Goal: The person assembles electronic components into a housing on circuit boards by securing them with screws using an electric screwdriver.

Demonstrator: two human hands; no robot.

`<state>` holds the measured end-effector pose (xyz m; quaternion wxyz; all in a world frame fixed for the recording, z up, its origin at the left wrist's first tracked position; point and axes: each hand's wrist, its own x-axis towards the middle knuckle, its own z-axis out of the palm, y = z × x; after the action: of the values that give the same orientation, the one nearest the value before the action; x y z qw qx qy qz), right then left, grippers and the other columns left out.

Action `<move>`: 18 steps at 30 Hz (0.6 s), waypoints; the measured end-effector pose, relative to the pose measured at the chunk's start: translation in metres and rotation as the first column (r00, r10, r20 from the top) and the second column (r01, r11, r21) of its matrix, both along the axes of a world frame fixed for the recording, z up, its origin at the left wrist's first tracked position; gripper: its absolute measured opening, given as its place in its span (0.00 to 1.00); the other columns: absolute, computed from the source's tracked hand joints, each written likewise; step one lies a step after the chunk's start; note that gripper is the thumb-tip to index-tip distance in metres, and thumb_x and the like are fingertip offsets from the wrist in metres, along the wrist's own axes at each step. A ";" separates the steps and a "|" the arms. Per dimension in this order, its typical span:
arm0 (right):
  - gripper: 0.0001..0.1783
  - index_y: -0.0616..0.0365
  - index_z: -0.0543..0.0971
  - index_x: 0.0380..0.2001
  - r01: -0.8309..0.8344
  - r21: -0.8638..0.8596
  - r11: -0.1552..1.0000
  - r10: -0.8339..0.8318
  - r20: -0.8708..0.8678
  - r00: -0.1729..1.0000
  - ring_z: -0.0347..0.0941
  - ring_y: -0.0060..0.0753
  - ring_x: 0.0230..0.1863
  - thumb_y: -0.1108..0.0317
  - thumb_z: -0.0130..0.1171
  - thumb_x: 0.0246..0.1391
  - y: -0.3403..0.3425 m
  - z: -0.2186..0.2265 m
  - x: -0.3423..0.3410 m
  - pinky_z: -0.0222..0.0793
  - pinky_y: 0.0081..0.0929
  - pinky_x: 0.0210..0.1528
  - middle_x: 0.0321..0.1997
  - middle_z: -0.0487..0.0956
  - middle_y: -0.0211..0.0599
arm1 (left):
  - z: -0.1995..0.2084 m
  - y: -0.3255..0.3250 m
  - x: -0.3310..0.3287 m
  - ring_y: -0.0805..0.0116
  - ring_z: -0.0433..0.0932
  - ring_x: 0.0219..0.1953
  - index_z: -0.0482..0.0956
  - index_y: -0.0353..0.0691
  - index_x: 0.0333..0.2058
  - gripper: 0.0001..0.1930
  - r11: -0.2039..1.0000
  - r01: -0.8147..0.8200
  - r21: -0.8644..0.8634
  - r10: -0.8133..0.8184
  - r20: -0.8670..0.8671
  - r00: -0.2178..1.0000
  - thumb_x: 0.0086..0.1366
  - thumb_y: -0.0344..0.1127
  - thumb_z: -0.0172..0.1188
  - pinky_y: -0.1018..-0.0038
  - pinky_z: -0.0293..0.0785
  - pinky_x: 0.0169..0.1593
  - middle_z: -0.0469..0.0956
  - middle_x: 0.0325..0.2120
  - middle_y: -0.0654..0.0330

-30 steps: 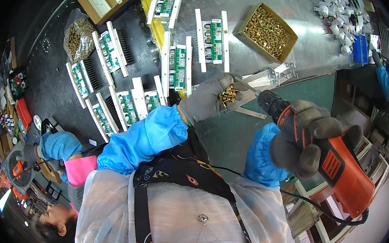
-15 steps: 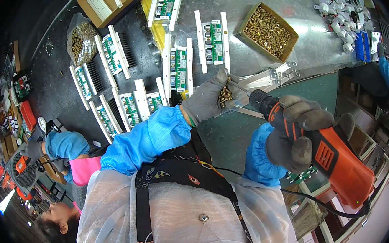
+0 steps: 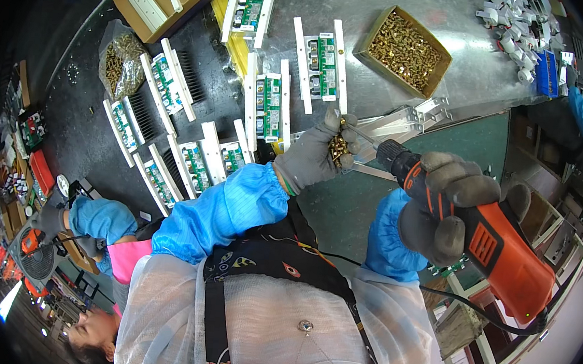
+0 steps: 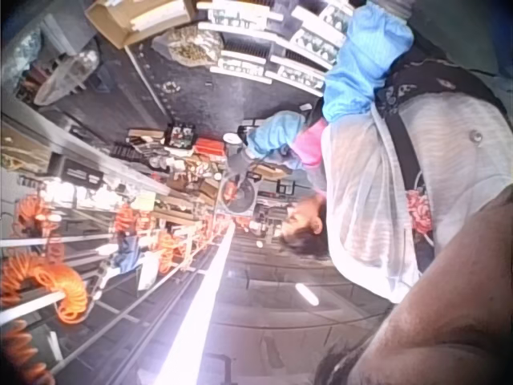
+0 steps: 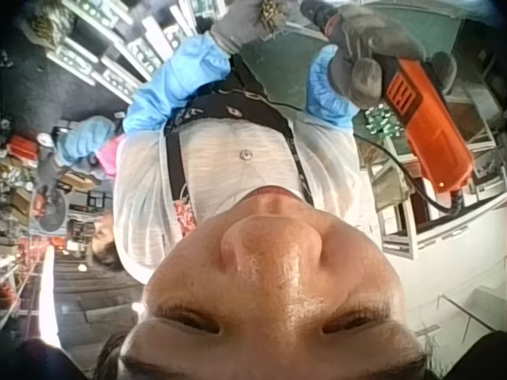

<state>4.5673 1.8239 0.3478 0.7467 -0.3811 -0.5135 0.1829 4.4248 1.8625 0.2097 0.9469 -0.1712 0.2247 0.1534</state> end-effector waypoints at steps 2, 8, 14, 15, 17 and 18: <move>0.38 0.65 0.52 0.60 -0.028 -0.050 0.998 0.034 0.107 0.994 0.71 0.35 0.24 0.70 0.55 0.47 -0.002 0.001 0.005 0.73 0.42 0.30 0.31 0.70 0.42 | -0.004 -0.001 0.001 0.77 0.75 0.25 0.72 0.43 0.39 0.21 0.999 -0.038 0.003 0.038 0.033 0.999 0.55 0.53 0.57 0.78 0.76 0.25 0.72 0.22 0.69; 0.38 0.64 0.52 0.61 -0.033 0.016 0.999 0.032 0.031 0.999 0.71 0.35 0.24 0.70 0.56 0.47 0.004 -0.001 -0.002 0.73 0.41 0.30 0.31 0.70 0.42 | -0.001 0.000 0.002 0.77 0.75 0.25 0.72 0.41 0.38 0.20 0.996 0.024 0.081 -0.018 -0.077 0.997 0.57 0.52 0.57 0.80 0.75 0.24 0.73 0.21 0.68; 0.41 0.63 0.50 0.62 -0.029 -0.036 0.999 0.029 -0.014 0.999 0.70 0.36 0.24 0.71 0.56 0.46 0.003 0.003 0.000 0.70 0.39 0.28 0.29 0.69 0.40 | 0.003 0.005 0.000 0.74 0.71 0.26 0.72 0.41 0.36 0.23 0.949 0.181 0.258 -0.124 -0.224 0.967 0.57 0.57 0.54 0.78 0.69 0.28 0.70 0.23 0.67; 0.41 0.63 0.50 0.62 -0.028 -0.032 0.999 0.028 -0.016 0.999 0.70 0.36 0.24 0.71 0.56 0.46 0.004 -0.001 0.002 0.70 0.39 0.28 0.29 0.69 0.40 | 0.005 0.005 -0.001 0.74 0.71 0.26 0.72 0.41 0.36 0.23 0.948 0.183 0.261 -0.124 -0.227 0.966 0.57 0.57 0.54 0.78 0.69 0.28 0.70 0.23 0.67; 0.40 0.62 0.50 0.62 -0.144 -0.029 0.989 0.143 -0.020 0.990 0.70 0.36 0.25 0.73 0.56 0.47 0.010 -0.012 0.009 0.70 0.39 0.28 0.30 0.71 0.42 | 0.010 0.004 -0.003 0.75 0.71 0.25 0.73 0.40 0.38 0.24 0.905 0.181 0.385 -0.072 -0.280 0.957 0.59 0.58 0.53 0.80 0.69 0.27 0.70 0.23 0.68; 0.40 0.62 0.50 0.62 -0.138 -0.029 0.990 0.138 -0.018 0.990 0.70 0.36 0.25 0.73 0.56 0.47 0.015 -0.015 0.009 0.70 0.39 0.28 0.30 0.71 0.42 | 0.007 0.001 -0.002 0.75 0.71 0.25 0.73 0.40 0.38 0.24 0.904 0.185 0.386 -0.077 -0.278 0.957 0.59 0.58 0.53 0.80 0.69 0.27 0.70 0.23 0.68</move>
<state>4.5765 1.8386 0.3327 0.7306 -0.3545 -0.5297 0.2449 4.4232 1.8634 0.2169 0.9327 0.0673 0.3193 0.1533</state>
